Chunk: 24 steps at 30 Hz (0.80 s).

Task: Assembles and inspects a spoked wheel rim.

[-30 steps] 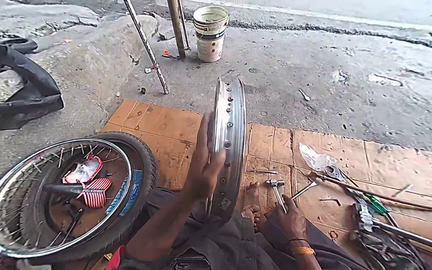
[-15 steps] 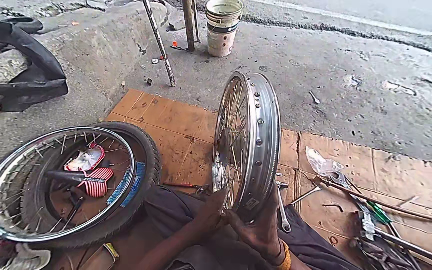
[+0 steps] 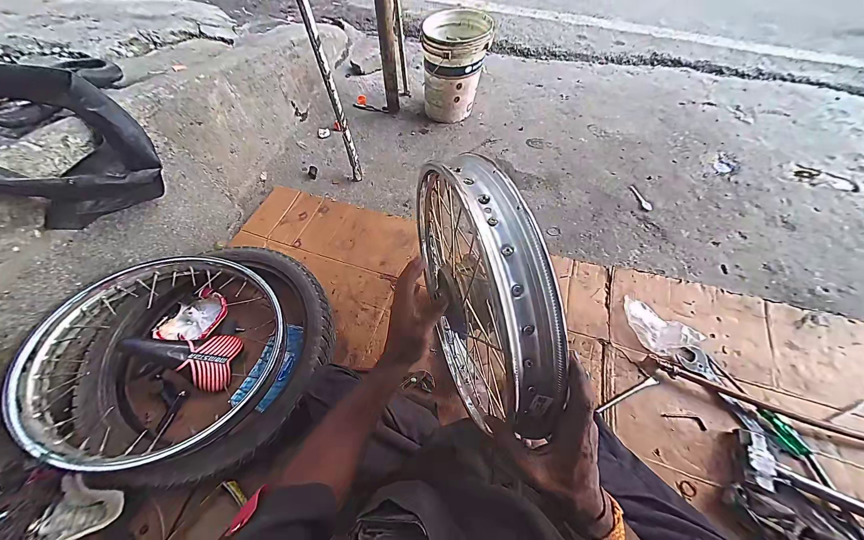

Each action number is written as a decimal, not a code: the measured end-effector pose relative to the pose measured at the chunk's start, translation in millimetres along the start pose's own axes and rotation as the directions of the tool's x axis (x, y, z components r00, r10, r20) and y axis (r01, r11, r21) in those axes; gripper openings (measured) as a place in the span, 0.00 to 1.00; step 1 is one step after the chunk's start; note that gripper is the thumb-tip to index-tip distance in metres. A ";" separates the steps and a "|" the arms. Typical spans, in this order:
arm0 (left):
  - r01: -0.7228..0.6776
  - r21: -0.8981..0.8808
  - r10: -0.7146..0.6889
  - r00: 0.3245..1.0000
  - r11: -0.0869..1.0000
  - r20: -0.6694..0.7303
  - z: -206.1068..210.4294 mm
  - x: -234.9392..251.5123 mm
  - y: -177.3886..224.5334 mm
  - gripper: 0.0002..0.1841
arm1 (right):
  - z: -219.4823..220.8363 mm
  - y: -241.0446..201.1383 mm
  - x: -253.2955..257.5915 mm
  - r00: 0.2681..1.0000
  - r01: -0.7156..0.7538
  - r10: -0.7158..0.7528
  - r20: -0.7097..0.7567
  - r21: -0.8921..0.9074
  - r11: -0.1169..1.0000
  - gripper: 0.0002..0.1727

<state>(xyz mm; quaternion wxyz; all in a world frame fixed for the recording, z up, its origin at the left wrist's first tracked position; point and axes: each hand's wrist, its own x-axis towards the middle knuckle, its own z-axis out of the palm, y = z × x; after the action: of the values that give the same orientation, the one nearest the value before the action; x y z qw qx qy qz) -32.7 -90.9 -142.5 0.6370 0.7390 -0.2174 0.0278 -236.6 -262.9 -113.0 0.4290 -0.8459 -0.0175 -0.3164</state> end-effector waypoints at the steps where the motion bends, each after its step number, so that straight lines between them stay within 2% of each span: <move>1: -0.038 0.024 0.036 0.997 0.999 0.072 -0.6 16.6 7.8 0.37 | -2.3 -1.0 3.9 1.000 -0.012 0.012 -0.008 -0.002 1.000 0.66; 4: -0.097 0.032 0.086 0.964 0.995 0.250 4.4 47.8 16.3 0.28 | -15.8 0.8 16.0 0.997 -0.071 0.072 0.023 -0.025 0.997 0.67; 6: -0.186 0.059 0.163 0.948 0.981 0.273 9.0 57.4 14.0 0.25 | -30.9 14.4 25.4 0.993 -0.080 0.081 0.084 -0.014 0.997 0.67; 10: -0.158 0.124 0.119 0.954 0.980 0.276 -0.8 45.6 18.9 0.24 | -65.9 45.8 43.9 0.982 -0.029 0.037 0.186 -0.043 0.999 0.62; 12: -0.200 0.151 0.155 0.950 0.968 0.270 -3.2 38.1 15.2 0.26 | -74.6 58.9 53.2 0.992 -0.020 0.036 0.124 -0.129 0.991 0.54; 14: -0.260 0.203 0.203 0.943 0.944 0.265 -1.6 28.5 15.0 0.25 | -75.3 64.9 58.6 0.995 -0.076 0.086 0.050 -0.174 0.982 0.46; 16: -0.283 0.255 0.213 0.938 0.925 0.272 0.2 16.2 20.0 0.22 | -72.3 66.6 63.6 0.993 -0.117 0.117 -0.011 -0.175 0.978 0.44; 19: -0.279 0.317 0.190 0.940 0.906 0.285 1.6 -1.3 28.5 0.19 | -69.3 63.9 72.3 0.998 -0.046 0.032 -0.061 -0.235 0.971 0.41; 22: -0.270 0.357 0.175 0.945 0.894 0.277 0.5 -11.8 39.4 0.22 | -72.3 44.4 86.4 0.996 0.086 -0.086 0.014 -0.314 0.946 0.45; 24: -0.258 0.377 0.163 0.950 0.890 0.265 1.7 -15.2 44.8 0.23 | -73.4 25.6 98.8 0.992 0.126 -0.105 0.077 -0.373 0.919 0.46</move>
<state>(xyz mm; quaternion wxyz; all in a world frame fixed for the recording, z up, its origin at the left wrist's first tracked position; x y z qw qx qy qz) -62.8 -92.4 -105.9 0.4334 0.8253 -0.3573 0.0573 -188.2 -357.1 -45.3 0.2383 -0.9186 -0.0180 -0.3148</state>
